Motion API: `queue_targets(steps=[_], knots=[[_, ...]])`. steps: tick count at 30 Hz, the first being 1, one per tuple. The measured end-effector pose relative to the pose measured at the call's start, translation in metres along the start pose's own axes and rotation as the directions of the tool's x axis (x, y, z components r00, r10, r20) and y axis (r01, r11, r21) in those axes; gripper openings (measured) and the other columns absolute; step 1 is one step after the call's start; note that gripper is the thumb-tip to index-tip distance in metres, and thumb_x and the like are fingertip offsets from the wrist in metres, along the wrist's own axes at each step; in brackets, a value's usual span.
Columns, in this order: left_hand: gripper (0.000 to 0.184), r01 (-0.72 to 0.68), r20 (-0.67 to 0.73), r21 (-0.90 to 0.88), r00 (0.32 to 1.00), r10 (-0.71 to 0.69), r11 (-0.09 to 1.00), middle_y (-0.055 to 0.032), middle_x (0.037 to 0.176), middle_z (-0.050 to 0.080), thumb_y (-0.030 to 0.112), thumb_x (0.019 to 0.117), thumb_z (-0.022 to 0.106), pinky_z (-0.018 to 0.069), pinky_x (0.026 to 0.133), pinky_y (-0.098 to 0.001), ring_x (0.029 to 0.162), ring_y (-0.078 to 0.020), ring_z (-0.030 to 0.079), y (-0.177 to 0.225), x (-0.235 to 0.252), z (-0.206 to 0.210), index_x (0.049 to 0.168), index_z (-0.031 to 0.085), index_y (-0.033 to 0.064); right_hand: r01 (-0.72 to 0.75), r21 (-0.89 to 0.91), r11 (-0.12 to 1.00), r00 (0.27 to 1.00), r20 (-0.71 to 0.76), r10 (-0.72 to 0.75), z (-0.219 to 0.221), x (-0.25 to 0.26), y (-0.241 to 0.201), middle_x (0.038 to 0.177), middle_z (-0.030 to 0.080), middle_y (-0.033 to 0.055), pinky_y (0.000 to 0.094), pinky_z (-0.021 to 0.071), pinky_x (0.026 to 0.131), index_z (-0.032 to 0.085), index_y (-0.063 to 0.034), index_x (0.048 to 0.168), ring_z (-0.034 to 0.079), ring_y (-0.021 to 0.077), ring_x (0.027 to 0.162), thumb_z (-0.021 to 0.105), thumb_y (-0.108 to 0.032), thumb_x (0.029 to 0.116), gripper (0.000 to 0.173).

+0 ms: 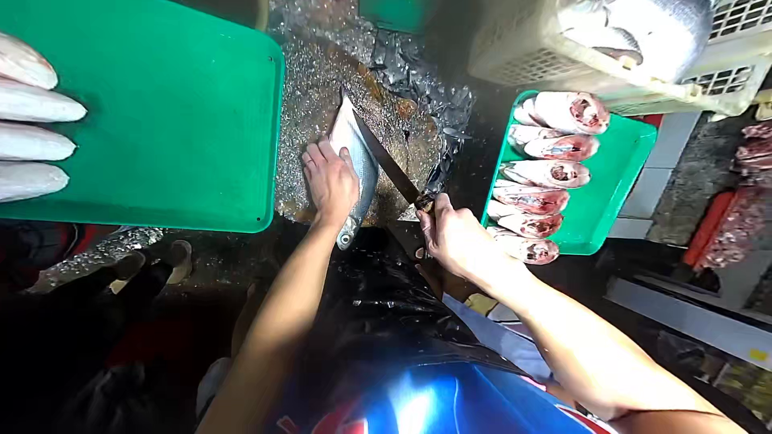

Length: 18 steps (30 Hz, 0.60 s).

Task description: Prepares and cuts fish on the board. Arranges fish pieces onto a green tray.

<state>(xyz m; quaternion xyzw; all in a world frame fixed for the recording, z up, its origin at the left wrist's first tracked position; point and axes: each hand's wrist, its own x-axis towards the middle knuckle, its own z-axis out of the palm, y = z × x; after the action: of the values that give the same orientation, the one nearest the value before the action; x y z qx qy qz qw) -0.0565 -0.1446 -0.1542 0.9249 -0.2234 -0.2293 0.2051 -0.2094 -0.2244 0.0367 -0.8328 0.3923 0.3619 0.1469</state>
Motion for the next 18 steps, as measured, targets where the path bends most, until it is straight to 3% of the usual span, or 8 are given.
queue_targets(steps=[11, 14, 16, 18], knots=[[0.057, 0.003, 0.041, 0.035, 0.999, -0.004, 0.999, -0.0262, 0.141, 0.049, 0.041, 0.1080, 0.028, 0.0437, 0.106, -0.0535, 0.134, -0.0422, 0.047, 0.002, 0.005, -0.002, 0.143, 0.047, -0.0003, -0.059, -0.075, 0.995, 0.988, 0.135, 0.069, -0.032, -0.011, -0.015, 0.068, 0.059, 0.0047, 0.0450, 0.0566, 0.058, 0.051, -0.0113, 0.113, 0.068, 0.0253, 0.066, 0.042, -0.043, 0.1082, 0.033], [0.057, 0.006, 0.074, 0.041, 0.997, -0.009, 0.999, -0.0251, 0.143, 0.049, 0.041, 0.1087, 0.027, 0.0436, 0.107, -0.0542, 0.135, -0.0419, 0.047, 0.003, 0.006, -0.005, 0.145, 0.047, 0.0015, -0.122, -0.088, 0.989, 0.973, 0.187, 0.136, -0.031, 0.003, -0.030, 0.075, 0.063, 0.0091, 0.0494, 0.0587, 0.062, 0.048, -0.0082, 0.123, 0.071, 0.0304, 0.072, 0.041, -0.043, 0.1086, 0.039], [0.056, -0.008, 0.096, 0.053, 0.995, 0.003, 0.999, -0.0246, 0.144, 0.048, 0.040, 0.1092, 0.026, 0.0441, 0.106, -0.0556, 0.136, -0.0414, 0.046, 0.004, 0.008, -0.006, 0.143, 0.048, 0.0012, -0.165, 0.005, 0.986, 0.977, 0.138, 0.163, -0.005, 0.039, -0.040, 0.078, 0.065, 0.0132, 0.0535, 0.0594, 0.062, 0.046, -0.0058, 0.131, 0.072, 0.0342, 0.072, 0.041, -0.045, 0.1083, 0.046], [0.053, -0.022, 0.117, 0.027, 0.993, 0.019, 0.999, -0.0235, 0.146, 0.047, 0.038, 0.1096, 0.026, 0.0447, 0.104, -0.0556, 0.136, -0.0408, 0.046, 0.003, 0.002, -0.008, 0.142, 0.048, 0.0025, -0.105, 0.119, 0.987, 0.994, -0.028, 0.109, 0.026, 0.082, -0.050, 0.074, 0.064, 0.0138, 0.0530, 0.0584, 0.055, 0.047, -0.0045, 0.127, 0.070, 0.0343, 0.064, 0.043, -0.047, 0.1076, 0.047]])
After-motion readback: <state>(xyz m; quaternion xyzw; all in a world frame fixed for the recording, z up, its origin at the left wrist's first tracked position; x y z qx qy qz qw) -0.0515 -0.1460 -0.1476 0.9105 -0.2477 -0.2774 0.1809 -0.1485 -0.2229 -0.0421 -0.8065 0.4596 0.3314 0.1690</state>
